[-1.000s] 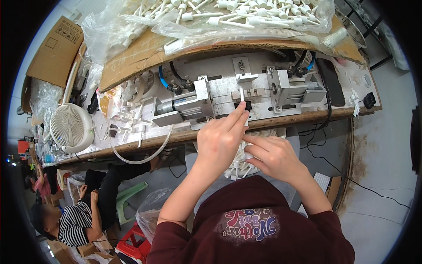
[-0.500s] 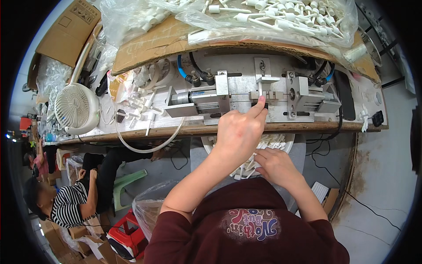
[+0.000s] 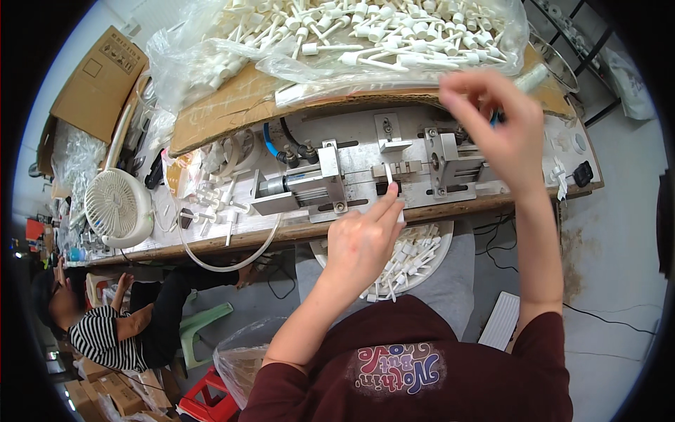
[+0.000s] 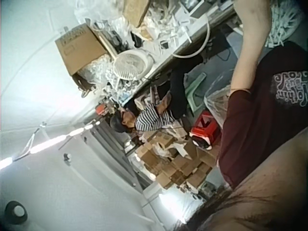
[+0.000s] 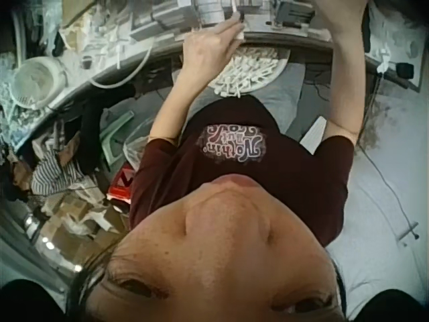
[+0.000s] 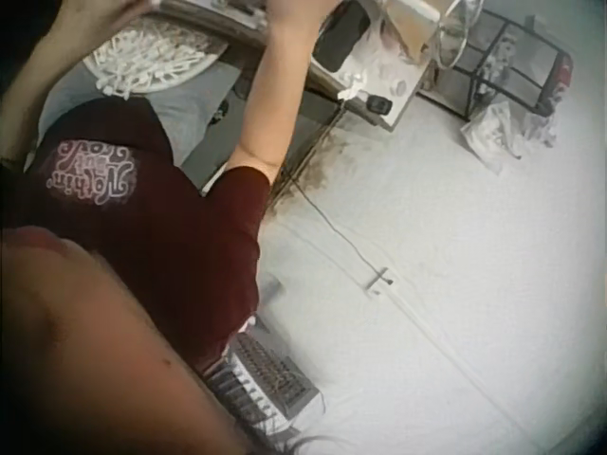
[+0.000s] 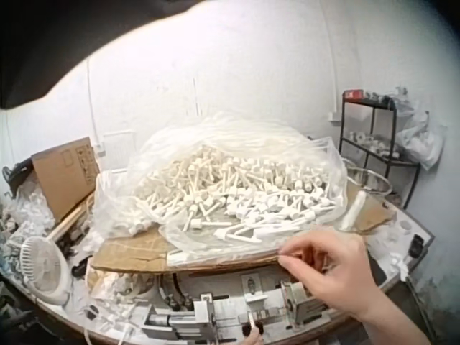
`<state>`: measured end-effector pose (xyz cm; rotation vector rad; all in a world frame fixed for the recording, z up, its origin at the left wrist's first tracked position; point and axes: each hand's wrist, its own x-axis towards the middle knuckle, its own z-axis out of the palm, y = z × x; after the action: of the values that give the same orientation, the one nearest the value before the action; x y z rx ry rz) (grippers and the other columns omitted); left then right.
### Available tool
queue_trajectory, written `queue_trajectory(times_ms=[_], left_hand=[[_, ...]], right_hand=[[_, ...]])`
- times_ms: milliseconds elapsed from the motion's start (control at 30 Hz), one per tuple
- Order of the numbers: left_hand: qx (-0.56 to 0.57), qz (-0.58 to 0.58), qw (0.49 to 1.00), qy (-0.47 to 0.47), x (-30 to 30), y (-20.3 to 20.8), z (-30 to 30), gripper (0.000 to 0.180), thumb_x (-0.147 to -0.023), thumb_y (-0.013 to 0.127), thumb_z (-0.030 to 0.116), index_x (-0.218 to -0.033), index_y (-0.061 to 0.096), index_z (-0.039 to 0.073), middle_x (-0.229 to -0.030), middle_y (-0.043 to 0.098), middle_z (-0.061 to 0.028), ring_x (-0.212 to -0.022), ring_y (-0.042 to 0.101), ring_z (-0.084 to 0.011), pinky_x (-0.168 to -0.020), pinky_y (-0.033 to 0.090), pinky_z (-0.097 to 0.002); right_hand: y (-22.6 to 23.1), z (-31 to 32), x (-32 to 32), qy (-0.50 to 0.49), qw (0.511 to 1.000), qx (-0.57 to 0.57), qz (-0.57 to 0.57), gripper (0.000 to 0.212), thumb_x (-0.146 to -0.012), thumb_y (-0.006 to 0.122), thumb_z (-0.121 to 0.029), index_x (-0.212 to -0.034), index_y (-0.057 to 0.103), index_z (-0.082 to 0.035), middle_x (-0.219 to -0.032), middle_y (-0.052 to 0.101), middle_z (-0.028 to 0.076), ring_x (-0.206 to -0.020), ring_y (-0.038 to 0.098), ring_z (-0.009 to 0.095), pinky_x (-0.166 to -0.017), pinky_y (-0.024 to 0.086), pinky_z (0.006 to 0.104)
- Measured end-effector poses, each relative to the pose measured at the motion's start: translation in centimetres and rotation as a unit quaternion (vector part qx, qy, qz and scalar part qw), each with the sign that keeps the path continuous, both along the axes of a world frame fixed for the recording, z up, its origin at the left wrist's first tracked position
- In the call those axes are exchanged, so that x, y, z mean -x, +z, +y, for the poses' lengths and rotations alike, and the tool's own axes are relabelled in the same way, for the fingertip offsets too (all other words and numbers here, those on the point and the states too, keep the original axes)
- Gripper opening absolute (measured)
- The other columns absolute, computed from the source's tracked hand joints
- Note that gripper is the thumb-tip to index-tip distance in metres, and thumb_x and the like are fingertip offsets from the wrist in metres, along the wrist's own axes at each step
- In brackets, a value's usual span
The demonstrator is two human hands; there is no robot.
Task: Assembling small plastic sprayer pump components using a pneumatic assembly press at a workbench.
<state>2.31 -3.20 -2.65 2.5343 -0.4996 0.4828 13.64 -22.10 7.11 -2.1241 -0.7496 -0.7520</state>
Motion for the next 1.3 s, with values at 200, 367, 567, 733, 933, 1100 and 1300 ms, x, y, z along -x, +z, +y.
queue_trajectory(times_ms=[200,367,567,733,933,1100,1300], left_hand=[[0.078,0.080,0.991,-0.075,3.4,0.6,0.5,0.026,-0.078,0.079,0.013,-0.102,0.073,0.006,-0.129,0.066,-0.0076,-0.073,0.071,-0.0228,-0.064,0.056,-0.0311],[0.190,0.112,0.974,-0.052,5.0,-2.0,0.7,0.027,-0.076,0.079,0.008,-0.102,0.072,0.006,-0.120,0.067,-0.0068,-0.089,0.070,-0.0237,-0.074,0.057,-0.0333],[0.154,0.160,0.971,-0.090,6.4,-5.1,-0.2,0.029,-0.076,0.079,0.008,-0.104,0.072,0.010,-0.110,0.067,-0.0053,-0.099,0.066,-0.0266,-0.081,0.055,-0.0369],[0.082,0.215,0.968,-0.100,7.0,-8.4,-0.5,0.031,-0.077,0.077,0.012,-0.108,0.069,0.010,-0.115,0.063,-0.0061,-0.100,0.066,-0.0277,-0.081,0.056,-0.0374],[0.096,0.219,0.969,-0.064,6.1,-6.8,-0.9,0.047,-0.081,0.079,0.024,-0.123,0.065,0.010,-0.123,0.063,-0.0079,-0.095,0.068,-0.0240,-0.076,0.057,-0.0349],[0.246,0.085,0.964,-0.051,3.9,-2.1,-0.2,0.053,-0.079,0.082,0.014,-0.128,0.062,0.005,-0.121,0.064,-0.0117,-0.096,0.068,-0.0231,-0.079,0.057,-0.0317],[0.420,0.001,0.907,-0.031,1.8,3.0,0.2,0.053,-0.074,0.083,-0.001,-0.123,0.061,-0.002,-0.116,0.065,-0.0142,-0.098,0.068,-0.0193,-0.082,0.059,-0.0298]], right_hand=[[2.6,0.2,-9.9,-0.016,0.953,0.300,-0.025,0.033,-0.077,0.074,-0.008,-0.109,0.071,-0.010,-0.104,0.070,0.008,-0.093,0.065,0.022,-0.079,0.052,0.0371],[2.1,2.9,-12.8,-0.023,0.896,0.438,0.075,0.042,-0.071,0.074,-0.005,-0.112,0.068,-0.008,-0.104,0.069,0.012,-0.107,0.066,0.029,-0.091,0.053,0.0406],[1.7,2.6,-14.2,-0.016,0.906,0.422,0.036,0.031,-0.070,0.078,-0.007,-0.097,0.066,-0.002,-0.095,0.068,0.013,-0.090,0.067,0.030,-0.077,0.053,0.0408],[3.3,1.4,-13.1,0.019,0.972,0.205,0.115,0.025,-0.077,0.082,-0.012,-0.090,0.065,0.000,-0.080,0.065,0.008,-0.069,0.064,0.018,-0.063,0.051,0.0307],[2.9,1.1,-10.5,0.105,0.970,-0.161,0.147,0.022,-0.081,0.082,-0.008,-0.093,0.069,0.004,-0.076,0.069,0.009,-0.069,0.068,0.012,-0.055,0.052,0.0257],[0.4,2.0,-3.6,0.110,0.990,-0.091,-0.015,0.030,-0.078,0.079,-0.005,-0.108,0.072,-0.004,-0.102,0.071,0.010,-0.085,0.068,0.023,-0.076,0.054,0.0301],[-5.1,2.6,4.9,0.149,0.977,0.031,-0.146,0.039,-0.072,0.073,-0.003,-0.110,0.071,0.001,-0.110,0.069,0.017,-0.089,0.072,0.027,-0.071,0.062,0.0329]])
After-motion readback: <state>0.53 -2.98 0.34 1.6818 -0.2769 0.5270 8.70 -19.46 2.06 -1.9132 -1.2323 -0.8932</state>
